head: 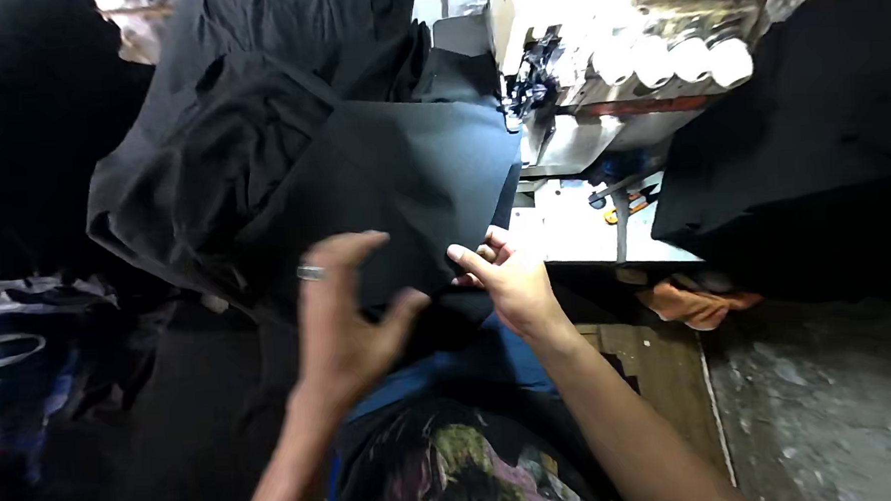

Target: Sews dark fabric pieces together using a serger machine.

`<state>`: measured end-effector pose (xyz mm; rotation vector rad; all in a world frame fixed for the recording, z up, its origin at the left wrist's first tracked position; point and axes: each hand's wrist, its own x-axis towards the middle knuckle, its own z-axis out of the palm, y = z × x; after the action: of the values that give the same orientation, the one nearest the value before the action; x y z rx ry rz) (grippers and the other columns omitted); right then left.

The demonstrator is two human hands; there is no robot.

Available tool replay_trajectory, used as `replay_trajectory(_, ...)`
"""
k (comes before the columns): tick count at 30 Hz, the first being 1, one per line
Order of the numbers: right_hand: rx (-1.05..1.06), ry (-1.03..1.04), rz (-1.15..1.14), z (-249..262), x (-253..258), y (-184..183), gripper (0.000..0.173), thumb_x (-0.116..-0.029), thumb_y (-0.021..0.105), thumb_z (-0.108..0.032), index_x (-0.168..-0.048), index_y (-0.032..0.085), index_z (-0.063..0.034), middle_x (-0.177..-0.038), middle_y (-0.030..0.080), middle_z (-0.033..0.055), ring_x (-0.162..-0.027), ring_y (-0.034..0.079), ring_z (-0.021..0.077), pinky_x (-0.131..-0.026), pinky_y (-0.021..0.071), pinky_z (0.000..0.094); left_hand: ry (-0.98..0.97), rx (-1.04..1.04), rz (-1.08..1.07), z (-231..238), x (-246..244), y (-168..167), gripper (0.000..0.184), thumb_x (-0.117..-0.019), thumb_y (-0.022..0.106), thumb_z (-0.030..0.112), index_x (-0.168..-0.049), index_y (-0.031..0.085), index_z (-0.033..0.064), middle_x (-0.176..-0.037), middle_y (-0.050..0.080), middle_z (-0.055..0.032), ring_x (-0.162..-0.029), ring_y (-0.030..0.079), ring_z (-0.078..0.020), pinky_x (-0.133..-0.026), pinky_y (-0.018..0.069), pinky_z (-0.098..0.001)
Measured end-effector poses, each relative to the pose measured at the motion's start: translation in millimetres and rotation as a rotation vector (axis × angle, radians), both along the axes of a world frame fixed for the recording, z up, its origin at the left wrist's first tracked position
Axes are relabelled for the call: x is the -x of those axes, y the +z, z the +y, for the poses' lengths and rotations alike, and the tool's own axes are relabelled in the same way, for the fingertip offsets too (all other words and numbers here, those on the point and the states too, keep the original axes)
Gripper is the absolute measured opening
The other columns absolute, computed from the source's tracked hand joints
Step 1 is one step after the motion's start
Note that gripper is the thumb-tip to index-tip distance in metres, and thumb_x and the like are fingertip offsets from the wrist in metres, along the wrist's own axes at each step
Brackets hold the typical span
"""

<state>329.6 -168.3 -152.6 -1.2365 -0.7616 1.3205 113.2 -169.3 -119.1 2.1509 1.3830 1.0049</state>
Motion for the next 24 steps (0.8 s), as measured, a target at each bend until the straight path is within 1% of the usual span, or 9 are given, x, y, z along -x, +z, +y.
replay_trajectory(2,0.001,-0.008,-0.02,-3,3,4,0.013,-0.0878,0.075,0.005,-0.096,0.064,0.0016,-0.08,0.072,0.0101,-0.068,0.072,0.018,-0.067,0.0657,0.0348,-0.043,-0.063,0.078,-8,-47,-33,0.061,-0.0811,0.083,0.03,-0.132,0.06,0.007,-0.133,0.062,-0.0134,-0.127,0.057,-0.031,-0.103,0.0481,-0.0541)
replay_trajectory(6,-0.08,0.038,-0.115,-4,-11,11,0.012,-0.0904,0.074,0.002,-0.098,0.064,0.0004,-0.084,0.075,0.0101,-0.072,0.076,0.0203,-0.07,0.0674,0.0347,0.071,-0.095,0.003,10,-63,-56,0.028,-0.0826,0.065,-0.003,-0.106,0.073,0.0093,-0.112,0.072,-0.0053,-0.107,0.069,-0.0192,-0.089,0.0594,-0.0407)
replay_trajectory(9,-0.188,-0.119,-0.535,-1,-53,-3,0.013,-0.0947,0.074,-0.021,-0.099,0.072,-0.0082,-0.083,0.075,-0.0015,-0.07,0.072,0.0078,-0.064,0.0632,0.0261,-0.049,0.315,-0.048,28,-38,-27,0.021,-0.0984,0.059,0.006,-0.11,0.076,0.0141,-0.102,0.075,0.0048,-0.093,0.07,-0.0035,-0.083,0.0595,-0.0287)
replay_trajectory(12,-0.144,-0.079,-0.785,26,-75,-17,0.031,-0.0928,0.075,-0.039,-0.101,0.074,-0.0094,-0.089,0.072,0.0002,-0.078,0.069,0.0071,-0.072,0.0596,0.0295,-0.146,0.533,-0.02,67,-24,4,0.015,-0.1038,0.058,0.014,-0.104,0.073,0.0099,-0.08,0.068,0.0024,-0.068,0.062,-0.0048,-0.063,0.0532,-0.0251)
replay_trajectory(14,-0.05,0.075,-0.7,41,-78,-14,0.038,-0.0937,0.072,-0.048,-0.102,0.076,-0.0119,-0.087,0.073,0.0021,-0.077,0.069,0.012,-0.072,0.0588,0.0379,-0.226,0.461,0.094,93,-26,41,0.022,-0.1065,0.054,0.021,-0.095,0.069,0.0106,-0.073,0.063,0.0047,-0.061,0.056,-0.0019,-0.056,0.0481,-0.0215)
replay_trajectory(16,-0.097,0.124,-0.454,48,-84,-10,0.028,-0.098,0.07,-0.04,-0.09,0.071,-0.0135,-0.066,0.061,-0.001,-0.052,0.054,0.0078,-0.047,0.0473,0.0261,-0.222,0.317,0.118,112,-33,86,0.023,-0.1063,0.054,0.025,-0.093,0.07,0.0147,-0.075,0.063,0.0107,-0.064,0.056,0.0038,-0.059,0.049,-0.0177)
replay_trajectory(19,-0.161,0.131,-0.321,49,-93,-8,0.02,-0.1001,0.068,-0.028,-0.088,0.07,-0.012,-0.062,0.057,-0.0038,-0.05,0.05,0.0048,-0.046,0.0435,0.0217,-0.129,0.125,0.037,108,-51,130,0.019,-0.1058,0.056,0.03,-0.09,0.064,0.0237,-0.073,0.059,0.0216,-0.063,0.056,0.011,-0.058,0.0492,-0.0102)
replay_trajectory(22,-0.136,0.111,-0.446,48,-93,-11,0.017,-0.0983,0.07,-0.027,-0.092,0.073,-0.0112,-0.069,0.064,-0.0029,-0.056,0.057,0.0048,-0.053,0.0502,0.0241,-0.274,0.132,0.044,67,-66,100,0.021,-0.0952,0.069,0.038,-0.088,0.068,0.0185,-0.075,0.062,0.0149,-0.064,0.057,0.0055,-0.056,0.0498,-0.0145)
replay_trajectory(24,-0.152,0.093,-0.503,49,-96,-11,0.011,-0.097,0.07,-0.021,-0.094,0.074,-0.0109,-0.074,0.067,-0.0033,-0.06,0.06,0.0028,-0.056,0.0528,0.0222,-0.338,0.212,0.041,50,-67,65,0.019,-0.0932,0.074,0.036,-0.092,0.077,0.0168,-0.083,0.07,0.0117,-0.075,0.065,0.0038,-0.067,0.0555,-0.0156)
